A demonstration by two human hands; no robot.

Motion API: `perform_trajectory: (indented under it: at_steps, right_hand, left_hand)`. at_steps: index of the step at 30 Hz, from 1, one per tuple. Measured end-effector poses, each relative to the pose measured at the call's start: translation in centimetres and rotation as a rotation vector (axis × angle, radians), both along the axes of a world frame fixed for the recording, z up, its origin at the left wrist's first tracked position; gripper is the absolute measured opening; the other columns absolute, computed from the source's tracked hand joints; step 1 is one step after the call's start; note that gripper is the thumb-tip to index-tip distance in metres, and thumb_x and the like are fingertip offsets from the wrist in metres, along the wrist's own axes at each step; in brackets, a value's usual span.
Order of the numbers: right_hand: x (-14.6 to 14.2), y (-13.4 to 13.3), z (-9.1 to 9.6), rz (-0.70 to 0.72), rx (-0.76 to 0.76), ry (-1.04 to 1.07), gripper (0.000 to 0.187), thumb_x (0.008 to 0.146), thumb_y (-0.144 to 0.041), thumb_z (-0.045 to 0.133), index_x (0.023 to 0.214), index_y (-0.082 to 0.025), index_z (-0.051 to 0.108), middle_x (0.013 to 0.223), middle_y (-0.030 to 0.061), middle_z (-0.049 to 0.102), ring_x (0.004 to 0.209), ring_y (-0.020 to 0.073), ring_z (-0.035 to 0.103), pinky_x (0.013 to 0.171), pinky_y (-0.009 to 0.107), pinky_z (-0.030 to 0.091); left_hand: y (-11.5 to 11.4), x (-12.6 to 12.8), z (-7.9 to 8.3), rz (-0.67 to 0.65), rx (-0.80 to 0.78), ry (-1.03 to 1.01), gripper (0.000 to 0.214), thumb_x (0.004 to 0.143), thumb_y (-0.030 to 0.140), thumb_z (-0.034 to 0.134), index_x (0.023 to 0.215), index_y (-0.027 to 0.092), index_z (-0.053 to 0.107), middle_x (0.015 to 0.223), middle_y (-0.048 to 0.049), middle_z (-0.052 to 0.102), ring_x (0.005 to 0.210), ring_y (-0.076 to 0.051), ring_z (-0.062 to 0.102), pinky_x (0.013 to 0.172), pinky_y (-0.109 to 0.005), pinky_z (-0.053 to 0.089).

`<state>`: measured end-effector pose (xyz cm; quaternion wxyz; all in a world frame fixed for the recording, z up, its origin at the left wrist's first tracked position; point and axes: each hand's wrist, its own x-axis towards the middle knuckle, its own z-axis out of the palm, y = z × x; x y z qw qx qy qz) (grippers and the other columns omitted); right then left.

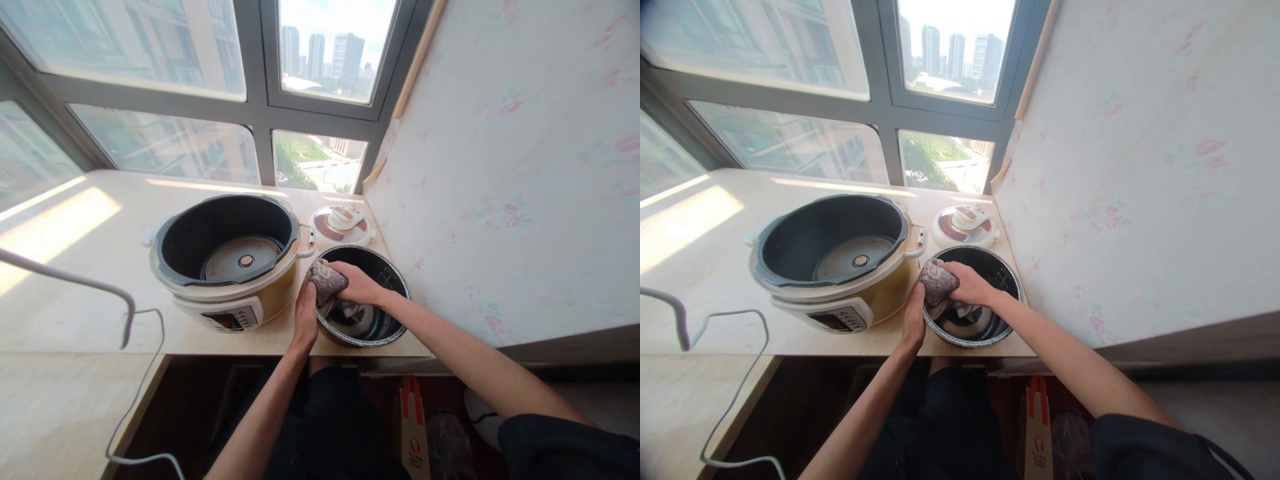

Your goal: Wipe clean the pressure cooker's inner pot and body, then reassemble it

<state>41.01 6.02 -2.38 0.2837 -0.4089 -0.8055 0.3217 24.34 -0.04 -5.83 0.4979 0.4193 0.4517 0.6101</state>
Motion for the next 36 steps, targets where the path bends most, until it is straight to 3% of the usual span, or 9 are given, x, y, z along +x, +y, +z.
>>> perform_trajectory:
  at_steps: [5, 10, 14, 17, 21, 26, 29, 36]
  right_hand:
    - [-0.3, -0.7, 0.8, 0.125, -0.28, 0.175, 0.057, 0.06, -0.016, 0.07, 0.117, -0.014, 0.07, 0.112, 0.0054, 0.072, 0.106, 0.0256, 0.065, 0.099, 0.037, 0.046]
    - [0.0, -0.9, 1.7, 0.265, -0.485, 0.139, 0.044, 0.055, -0.014, 0.071, 0.1, -0.014, 0.074, 0.092, -0.0003, 0.071, 0.091, 0.0228, 0.066, 0.087, 0.033, 0.049]
    - [-0.2, -0.8, 1.6, 0.257, -0.477, 0.136, 0.047, 0.054, -0.015, 0.075, 0.102, -0.015, 0.072, 0.093, -0.0009, 0.07, 0.09, 0.0211, 0.064, 0.087, 0.032, 0.048]
    - [-0.6, -0.6, 1.3, 0.144, -0.36, 0.206, 0.047, 0.059, -0.022, 0.078, 0.105, -0.015, 0.07, 0.097, 0.0005, 0.07, 0.09, 0.0201, 0.063, 0.087, 0.032, 0.048]
    - [-0.5, 0.2, 1.1, -0.12, -0.167, 0.264, 0.053, 0.065, -0.029, 0.077, 0.115, -0.015, 0.067, 0.106, 0.004, 0.071, 0.097, 0.0226, 0.063, 0.095, 0.036, 0.046]
    - [0.5, 0.7, 1.7, -0.541, 0.04, 0.204, 0.05, 0.068, -0.031, 0.073, 0.116, -0.019, 0.066, 0.108, 0.0059, 0.072, 0.1, 0.0265, 0.063, 0.096, 0.041, 0.047]
    - [1.0, 0.6, 2.2, -0.716, 0.114, 0.199, 0.045, 0.071, -0.034, 0.072, 0.112, -0.019, 0.066, 0.103, 0.0076, 0.072, 0.096, 0.0273, 0.064, 0.092, 0.04, 0.049]
    - [2.5, 0.5, 2.5, -0.808, 0.254, 0.126, 0.051, 0.073, -0.034, 0.07, 0.121, -0.017, 0.066, 0.117, 0.0127, 0.071, 0.105, 0.0299, 0.064, 0.098, 0.043, 0.048]
  left_hand:
    - [-0.1, 0.2, -1.0, 0.001, -0.034, -0.035, 0.065, 0.092, 0.07, 0.047, 0.121, 0.018, 0.071, 0.133, -0.0119, 0.068, 0.141, -0.031, 0.049, 0.123, -0.044, 0.028]
    - [0.0, 0.2, -1.9, -0.015, -0.008, -0.026, 0.077, 0.089, 0.081, 0.036, 0.108, 0.018, 0.075, 0.113, -0.0128, 0.076, 0.133, -0.031, 0.057, 0.12, -0.045, 0.034]
    - [0.1, 0.5, -1.9, -0.003, -0.055, -0.069, 0.085, 0.087, 0.085, 0.031, 0.113, 0.016, 0.074, 0.116, -0.0139, 0.075, 0.13, -0.032, 0.059, 0.121, -0.045, 0.033]
    - [0.1, 0.7, -1.7, 0.002, -0.073, -0.082, 0.08, 0.09, 0.081, 0.032, 0.123, 0.018, 0.07, 0.129, -0.0118, 0.07, 0.135, -0.029, 0.055, 0.123, -0.044, 0.028]
    - [0.2, 0.8, -1.9, -0.013, -0.059, -0.126, 0.063, 0.097, 0.066, 0.041, 0.134, 0.02, 0.064, 0.143, -0.0089, 0.061, 0.143, -0.025, 0.046, 0.124, -0.04, 0.024]
    - [0.4, 0.7, -1.9, 0.014, -0.005, -0.133, 0.054, 0.096, 0.056, 0.049, 0.135, 0.021, 0.064, 0.143, -0.0076, 0.062, 0.141, -0.025, 0.048, 0.123, -0.04, 0.027]
    - [0.3, 0.5, -1.2, 0.026, 0.051, -0.063, 0.051, 0.096, 0.054, 0.049, 0.131, 0.021, 0.067, 0.141, -0.0073, 0.063, 0.14, -0.025, 0.05, 0.123, -0.042, 0.028]
    - [0.4, -0.8, -0.4, 0.026, 0.043, 0.058, 0.045, 0.092, 0.051, 0.057, 0.121, 0.021, 0.072, 0.133, -0.0091, 0.069, 0.133, -0.028, 0.056, 0.12, -0.045, 0.033]
